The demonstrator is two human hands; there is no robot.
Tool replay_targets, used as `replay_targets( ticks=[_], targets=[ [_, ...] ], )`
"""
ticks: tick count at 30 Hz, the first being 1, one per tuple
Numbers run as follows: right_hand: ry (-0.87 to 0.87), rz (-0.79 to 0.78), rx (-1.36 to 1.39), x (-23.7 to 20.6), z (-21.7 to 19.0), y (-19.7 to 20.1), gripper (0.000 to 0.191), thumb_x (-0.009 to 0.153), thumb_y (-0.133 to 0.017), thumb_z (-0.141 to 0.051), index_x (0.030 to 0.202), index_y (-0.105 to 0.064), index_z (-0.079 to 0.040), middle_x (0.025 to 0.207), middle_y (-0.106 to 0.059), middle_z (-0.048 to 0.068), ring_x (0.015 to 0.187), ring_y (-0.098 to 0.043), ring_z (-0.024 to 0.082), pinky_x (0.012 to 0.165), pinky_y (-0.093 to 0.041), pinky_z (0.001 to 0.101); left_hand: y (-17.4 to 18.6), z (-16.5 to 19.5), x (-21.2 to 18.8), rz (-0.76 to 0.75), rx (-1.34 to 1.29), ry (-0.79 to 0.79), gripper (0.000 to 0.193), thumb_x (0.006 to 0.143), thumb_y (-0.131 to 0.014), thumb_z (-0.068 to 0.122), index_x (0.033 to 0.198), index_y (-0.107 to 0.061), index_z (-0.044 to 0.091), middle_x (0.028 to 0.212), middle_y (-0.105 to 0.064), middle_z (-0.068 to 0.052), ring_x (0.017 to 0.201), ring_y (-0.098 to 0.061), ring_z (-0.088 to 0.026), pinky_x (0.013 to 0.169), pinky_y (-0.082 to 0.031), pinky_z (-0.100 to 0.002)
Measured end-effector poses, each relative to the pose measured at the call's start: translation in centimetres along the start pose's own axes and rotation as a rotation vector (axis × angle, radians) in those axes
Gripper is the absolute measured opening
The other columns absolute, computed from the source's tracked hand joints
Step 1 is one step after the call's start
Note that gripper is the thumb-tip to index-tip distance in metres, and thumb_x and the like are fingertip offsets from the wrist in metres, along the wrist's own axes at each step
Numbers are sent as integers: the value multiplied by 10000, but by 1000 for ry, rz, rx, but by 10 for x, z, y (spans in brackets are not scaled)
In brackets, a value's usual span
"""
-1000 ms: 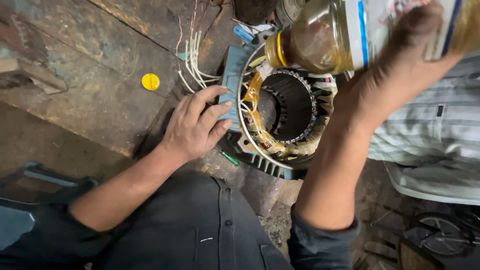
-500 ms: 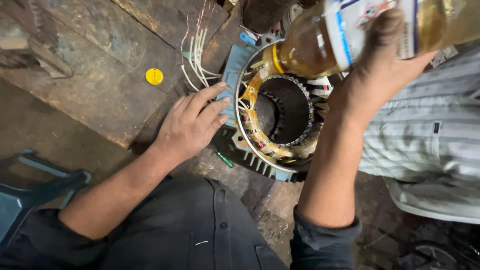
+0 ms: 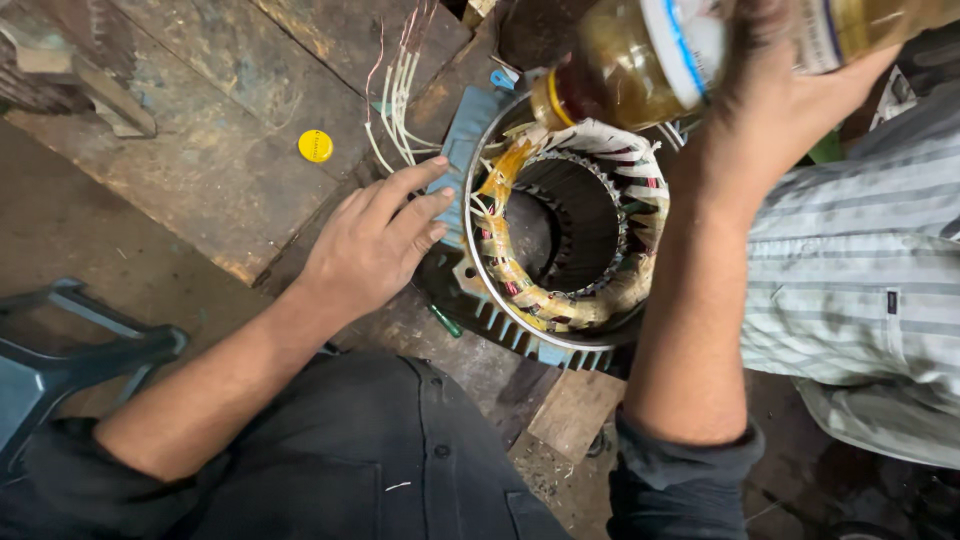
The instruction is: The person pours a yellow liquid from a plastic bottle into the stator windings of an electric motor. Then the person uses a small metal tool to scrape the exterior of a motor housing and later uses scissors to cut a piece of white paper.
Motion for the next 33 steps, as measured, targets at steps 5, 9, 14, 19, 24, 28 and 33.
replay_targets(
  ticks=[5, 9, 14, 19, 24, 28, 33],
  targets=[
    [8, -23, -96, 5, 14, 5, 889, 986, -950, -319, 1524, -335, 32, 1405, -580, 148, 1177, -589, 203, 1081, -485, 338, -4, -6, 5, 11, -12, 4, 310, 965, -718, 155, 1253, -654, 61, 1451, -576, -92, 1152, -664, -299, 955, -543, -429],
    [-20, -28, -3, 7, 18, 0, 903, 966, -950, -323, 1524, -338, 37, 1393, -588, 151, 1156, -591, 204, 1070, -483, 337, -4, -7, 7, 10, -9, -5, 321, 960, -729, 150, 1257, -653, 54, 1452, -575, -100, 1171, -659, -304, 964, -540, -429],
    [-50, 32, -39, 11, 14, -4, 981, 869, -937, -373, 1504, -310, 34, 1323, -578, 162, 1109, -596, 232, 958, -503, 358, -5, -11, 10, -6, -48, -1, 335, 950, -742, 141, 1259, -654, 42, 1448, -582, -113, 1137, -659, -299, 938, -541, -430],
    [16, 7, -157, 13, 17, -4, 944, 967, -937, -383, 1559, -315, 8, 1417, -572, 150, 1199, -586, 207, 1090, -519, 351, -5, -14, 12, 13, -31, -2, 335, 939, -745, 138, 1249, -648, 59, 1446, -579, -99, 1185, -658, -304, 971, -546, -428],
    [21, 2, -50, 15, 26, 5, 950, 974, -944, -361, 1554, -292, 14, 1464, -538, 181, 1228, -563, 237, 1103, -481, 371, -5, -18, 12, 5, -29, -1, 339, 940, -751, 132, 1254, -643, 63, 1456, -576, -93, 1200, -660, -295, 976, -547, -428],
    [8, 3, -234, 18, 27, 5, 980, 968, -934, -419, 1559, -286, 20, 1468, -552, 201, 1211, -552, 232, 1102, -460, 368, -4, -22, 11, 10, -36, -2, 353, 930, -759, 134, 1257, -647, 67, 1452, -573, -92, 1191, -658, -295, 968, -546, -426],
    [47, 24, -103, 17, 24, 3, 961, 999, -929, -362, 1563, -246, 11, 1525, -485, 196, 1332, -521, 269, 1195, -408, 394, -2, -25, 9, 9, -41, -1, 350, 938, -754, 128, 1266, -649, 66, 1452, -574, -89, 1195, -658, -291, 972, -549, -421]
  ],
)
Point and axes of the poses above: each hand's wrist, its own x-axis towards the middle knuckle, its own y-axis out of the back of the hand, z = x × y, the point moved 7 cm from there along x, towards the middle knuckle
